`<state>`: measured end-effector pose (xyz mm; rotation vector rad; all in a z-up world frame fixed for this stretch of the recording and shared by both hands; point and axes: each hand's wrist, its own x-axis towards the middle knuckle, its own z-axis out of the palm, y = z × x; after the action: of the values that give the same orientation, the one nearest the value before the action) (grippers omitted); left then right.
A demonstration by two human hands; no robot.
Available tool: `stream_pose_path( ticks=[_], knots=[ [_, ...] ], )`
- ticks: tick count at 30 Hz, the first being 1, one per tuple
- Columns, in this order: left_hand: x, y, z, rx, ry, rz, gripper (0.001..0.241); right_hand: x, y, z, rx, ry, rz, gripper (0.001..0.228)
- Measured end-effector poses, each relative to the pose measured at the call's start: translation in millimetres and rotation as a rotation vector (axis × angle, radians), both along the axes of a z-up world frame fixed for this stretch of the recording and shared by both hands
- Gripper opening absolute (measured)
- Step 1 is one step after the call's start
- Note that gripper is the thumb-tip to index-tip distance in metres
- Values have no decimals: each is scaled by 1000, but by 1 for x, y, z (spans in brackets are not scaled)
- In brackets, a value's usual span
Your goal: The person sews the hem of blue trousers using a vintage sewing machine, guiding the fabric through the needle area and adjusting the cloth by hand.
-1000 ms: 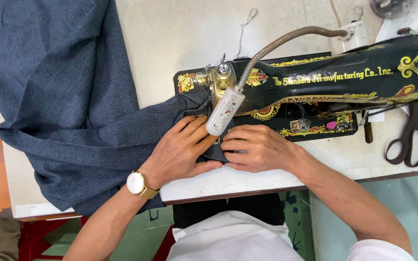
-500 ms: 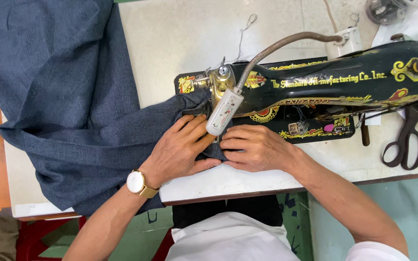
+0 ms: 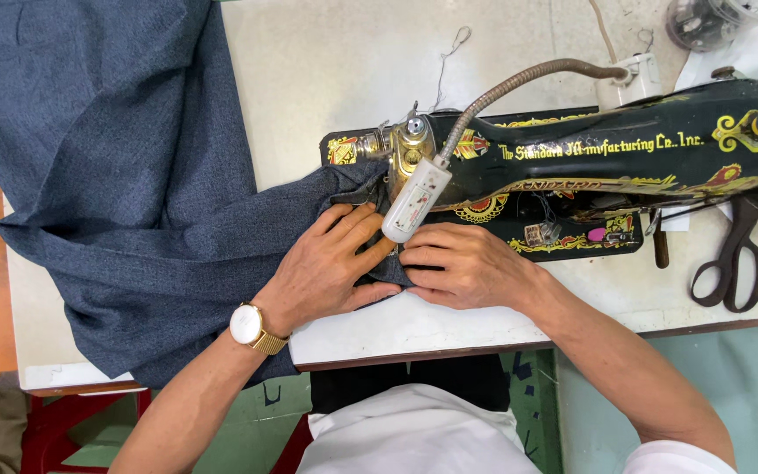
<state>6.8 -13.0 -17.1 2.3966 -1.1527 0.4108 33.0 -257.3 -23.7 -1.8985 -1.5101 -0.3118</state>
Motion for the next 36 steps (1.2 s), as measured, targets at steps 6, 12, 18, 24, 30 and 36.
stream_pose_path(
  ticks=[6,12,18,24,30,36],
  knots=[
    [4,1,1,-22,-13,3,44,2,0,-1,-5,1,-5,14],
    [5,1,-3,-21,-25,8,43,1,0,0,-7,9,-14,14],
    [7,1,-4,-7,-20,12,42,3,0,0,-3,24,-16,12],
    [9,1,-2,7,-22,25,41,5,0,2,5,25,-26,13],
    [9,1,-5,22,-2,37,42,5,-1,1,8,33,-31,13],
    [9,2,-5,30,2,49,41,5,1,1,3,37,-42,13]
  ],
)
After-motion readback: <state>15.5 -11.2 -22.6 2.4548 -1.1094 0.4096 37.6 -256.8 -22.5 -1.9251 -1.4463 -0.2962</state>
